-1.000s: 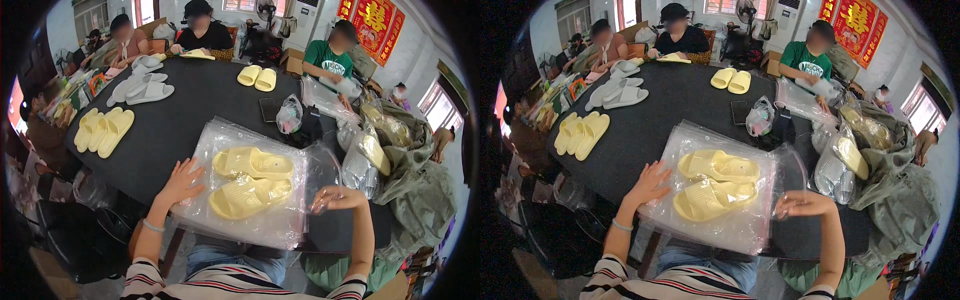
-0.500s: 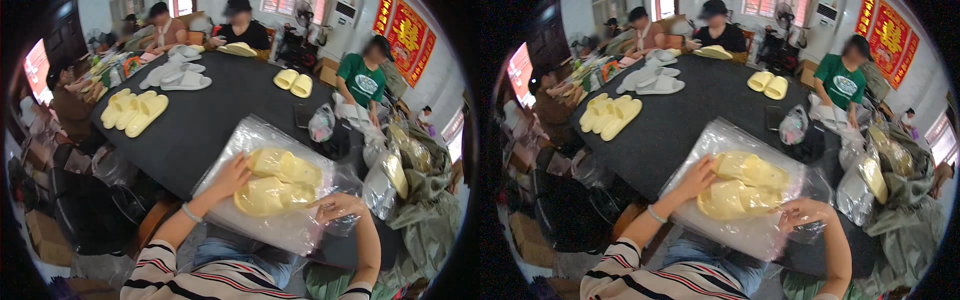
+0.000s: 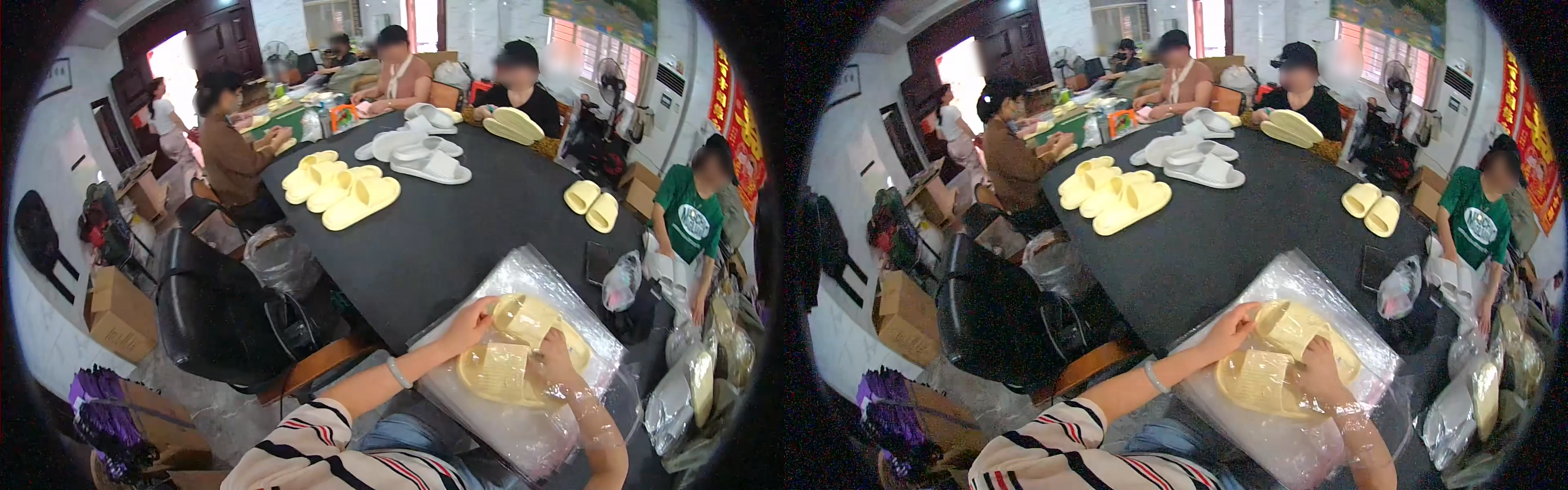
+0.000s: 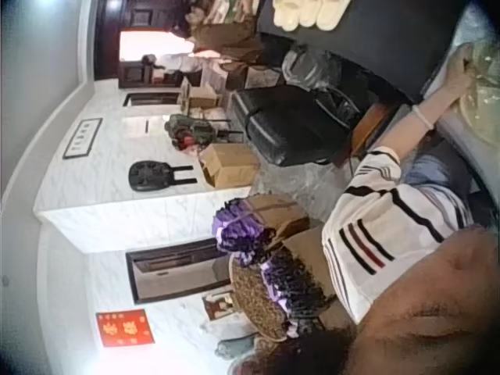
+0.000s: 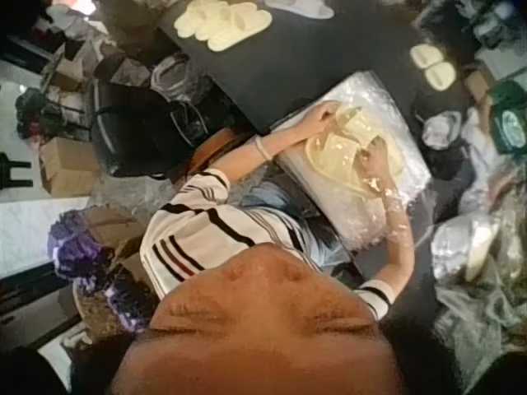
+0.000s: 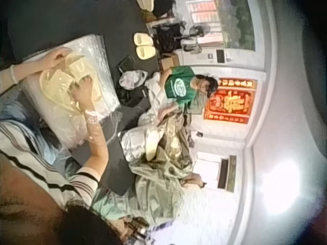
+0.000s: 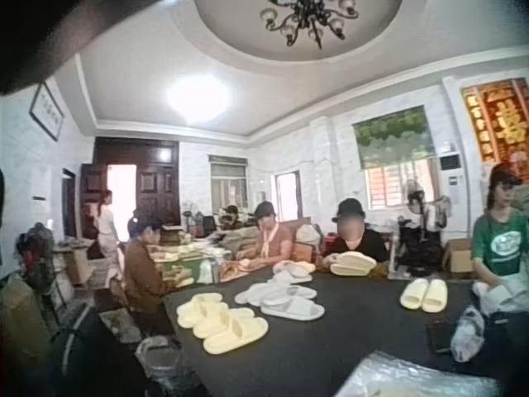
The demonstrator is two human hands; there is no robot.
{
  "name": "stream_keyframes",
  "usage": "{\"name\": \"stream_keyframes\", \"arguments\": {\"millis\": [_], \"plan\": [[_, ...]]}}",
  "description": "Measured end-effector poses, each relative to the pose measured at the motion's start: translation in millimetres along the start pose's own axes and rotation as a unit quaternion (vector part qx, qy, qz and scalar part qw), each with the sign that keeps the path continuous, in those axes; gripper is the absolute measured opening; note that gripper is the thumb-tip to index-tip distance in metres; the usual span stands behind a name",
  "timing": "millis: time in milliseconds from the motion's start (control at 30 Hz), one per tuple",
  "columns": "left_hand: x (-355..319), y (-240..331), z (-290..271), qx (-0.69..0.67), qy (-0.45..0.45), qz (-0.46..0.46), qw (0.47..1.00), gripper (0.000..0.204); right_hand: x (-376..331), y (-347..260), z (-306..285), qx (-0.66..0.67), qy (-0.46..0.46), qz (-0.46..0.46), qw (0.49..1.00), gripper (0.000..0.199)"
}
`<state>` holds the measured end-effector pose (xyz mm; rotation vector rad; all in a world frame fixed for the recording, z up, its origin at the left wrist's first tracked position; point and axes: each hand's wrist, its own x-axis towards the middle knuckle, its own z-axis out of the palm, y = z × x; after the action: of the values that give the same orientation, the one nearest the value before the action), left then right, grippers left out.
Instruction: The person packs pairs of yellow and white plastic slippers into clear plastic bags. They pick up a pair of slippers, place them inside a bag, and then move the packaged pair to a pile on the table. The process is repeated continuously with different pairs of slippers.
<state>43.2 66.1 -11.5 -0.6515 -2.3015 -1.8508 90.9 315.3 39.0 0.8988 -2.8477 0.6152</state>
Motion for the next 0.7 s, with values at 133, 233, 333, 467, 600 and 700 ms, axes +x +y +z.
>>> {"name": "stream_keyframes", "arguments": {"millis": [133,233,333,467,600,700], "plan": [[-1,5,0,-0.013,0.015,-0.021,1.0,0.02,-12,-5,0,0.012,0.042,0.023,0.999,0.039],[5,-10,4,-0.011,0.079,0.006,0.997,0.009,-51,11,-7,0.009,0.062,0.057,0.996,0.036],[1,-9,-6,0.007,0.117,-0.027,0.993,0.007,-90,-21,-29,0.093,0.142,0.266,0.949,0.036],[3,-6,-5,-0.01,0.091,-0.054,0.994,0.007,-255,66,-14,-0.008,0.153,0.276,0.949,0.043],[4,-4,-6,-0.069,0.033,-0.084,0.993,0.009,-314,52,-58,0.064,0.226,0.405,0.883,0.036],[8,-3,-5,-0.059,0.009,-0.035,0.998,0.016,-348,51,-92,0.122,0.394,0.435,0.8,0.032]]}}
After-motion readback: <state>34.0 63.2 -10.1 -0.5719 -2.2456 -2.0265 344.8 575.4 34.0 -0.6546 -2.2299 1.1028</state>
